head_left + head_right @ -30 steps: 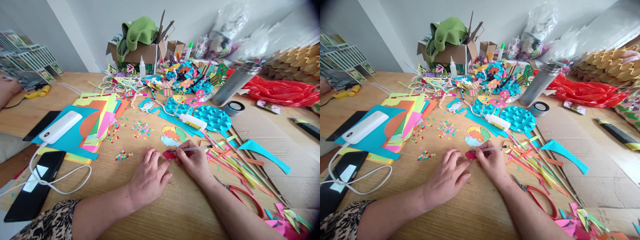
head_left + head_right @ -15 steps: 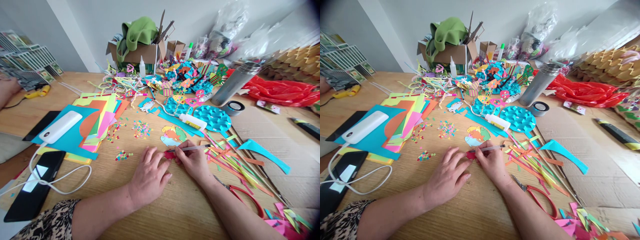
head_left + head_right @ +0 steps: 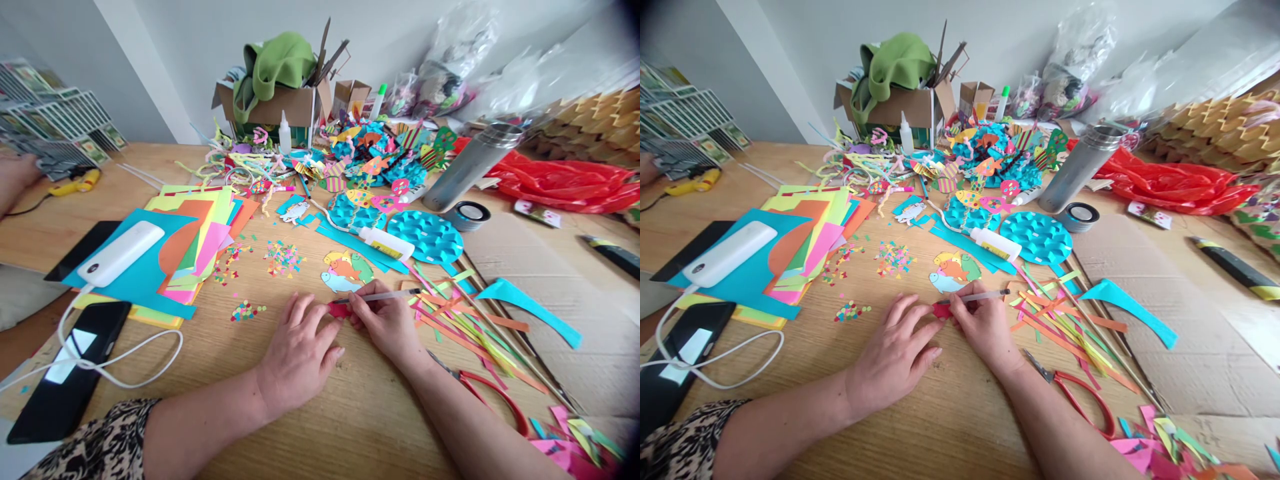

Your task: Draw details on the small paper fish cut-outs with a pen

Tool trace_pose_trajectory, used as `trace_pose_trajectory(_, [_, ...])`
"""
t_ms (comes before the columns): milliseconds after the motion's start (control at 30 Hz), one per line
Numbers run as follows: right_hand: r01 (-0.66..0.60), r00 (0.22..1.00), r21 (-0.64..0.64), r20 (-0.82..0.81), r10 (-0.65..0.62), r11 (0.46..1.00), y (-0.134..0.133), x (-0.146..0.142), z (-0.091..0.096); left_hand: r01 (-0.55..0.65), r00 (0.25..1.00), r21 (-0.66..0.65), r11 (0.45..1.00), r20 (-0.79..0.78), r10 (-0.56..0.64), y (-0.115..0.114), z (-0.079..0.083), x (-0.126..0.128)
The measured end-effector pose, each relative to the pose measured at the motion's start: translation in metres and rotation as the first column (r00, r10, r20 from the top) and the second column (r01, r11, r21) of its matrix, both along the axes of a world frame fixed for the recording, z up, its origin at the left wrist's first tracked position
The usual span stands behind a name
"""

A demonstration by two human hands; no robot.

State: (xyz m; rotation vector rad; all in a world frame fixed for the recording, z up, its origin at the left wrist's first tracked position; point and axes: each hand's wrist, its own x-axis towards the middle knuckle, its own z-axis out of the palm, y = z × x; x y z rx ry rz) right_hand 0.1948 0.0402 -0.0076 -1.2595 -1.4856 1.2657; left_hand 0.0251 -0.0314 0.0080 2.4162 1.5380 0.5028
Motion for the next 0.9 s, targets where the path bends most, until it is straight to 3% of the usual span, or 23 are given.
trace_pose_trajectory(900, [-0.032,0.999,-0.029,-0.044,0.031,0.999,-0.0032,-0.0020,0.0055,-0.011,1.000,0.019,1.000,-0.009,0.011,-0.0005,0.0015,0.0005])
